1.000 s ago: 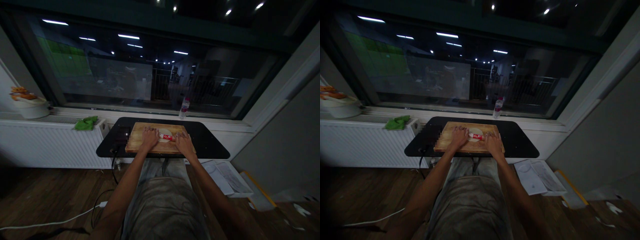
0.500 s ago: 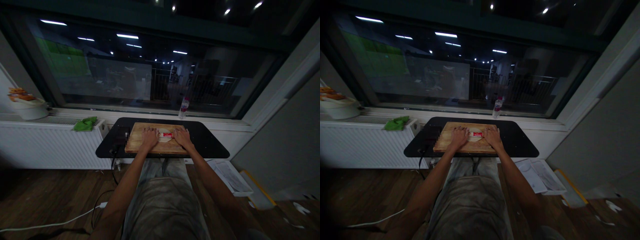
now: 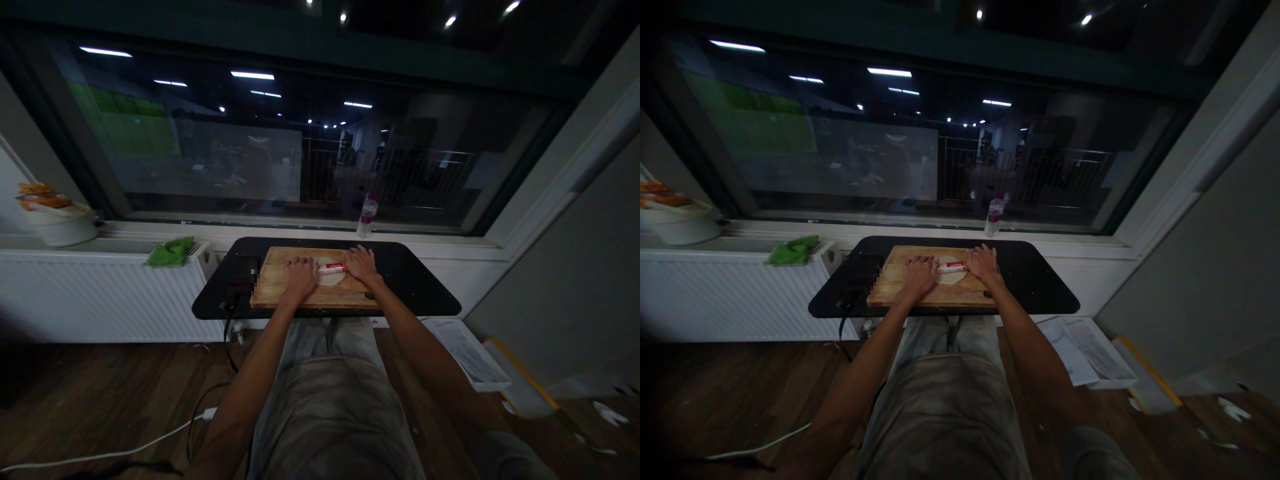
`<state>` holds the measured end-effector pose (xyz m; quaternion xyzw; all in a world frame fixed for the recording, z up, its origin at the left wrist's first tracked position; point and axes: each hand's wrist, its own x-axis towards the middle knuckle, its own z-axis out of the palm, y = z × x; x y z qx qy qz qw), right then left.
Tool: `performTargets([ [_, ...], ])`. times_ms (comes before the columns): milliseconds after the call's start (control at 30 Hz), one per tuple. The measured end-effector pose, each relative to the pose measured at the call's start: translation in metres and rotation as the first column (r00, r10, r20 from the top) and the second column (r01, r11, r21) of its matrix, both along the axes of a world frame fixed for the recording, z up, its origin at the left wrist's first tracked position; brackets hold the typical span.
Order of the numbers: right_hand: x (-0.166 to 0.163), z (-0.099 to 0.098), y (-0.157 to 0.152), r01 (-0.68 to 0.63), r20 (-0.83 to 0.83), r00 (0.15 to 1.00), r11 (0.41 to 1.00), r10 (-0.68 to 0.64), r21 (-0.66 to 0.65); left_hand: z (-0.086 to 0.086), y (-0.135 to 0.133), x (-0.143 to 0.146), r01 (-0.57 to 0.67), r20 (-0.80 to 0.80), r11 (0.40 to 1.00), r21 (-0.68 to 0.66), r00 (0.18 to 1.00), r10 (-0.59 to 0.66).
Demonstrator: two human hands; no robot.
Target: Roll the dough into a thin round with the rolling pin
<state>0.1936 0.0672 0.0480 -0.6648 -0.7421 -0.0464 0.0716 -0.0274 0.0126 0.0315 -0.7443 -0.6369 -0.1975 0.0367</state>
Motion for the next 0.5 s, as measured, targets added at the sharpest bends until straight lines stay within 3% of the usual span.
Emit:
performTargets([
  [500, 0.009, -0.016, 0.035, -0.065, 0.030, 0.998, 0.997, 0.063, 0.045, 0.005, -0.006, 0.001, 0.007, 0.006, 1.000, -0.014, 1.000, -0.007],
])
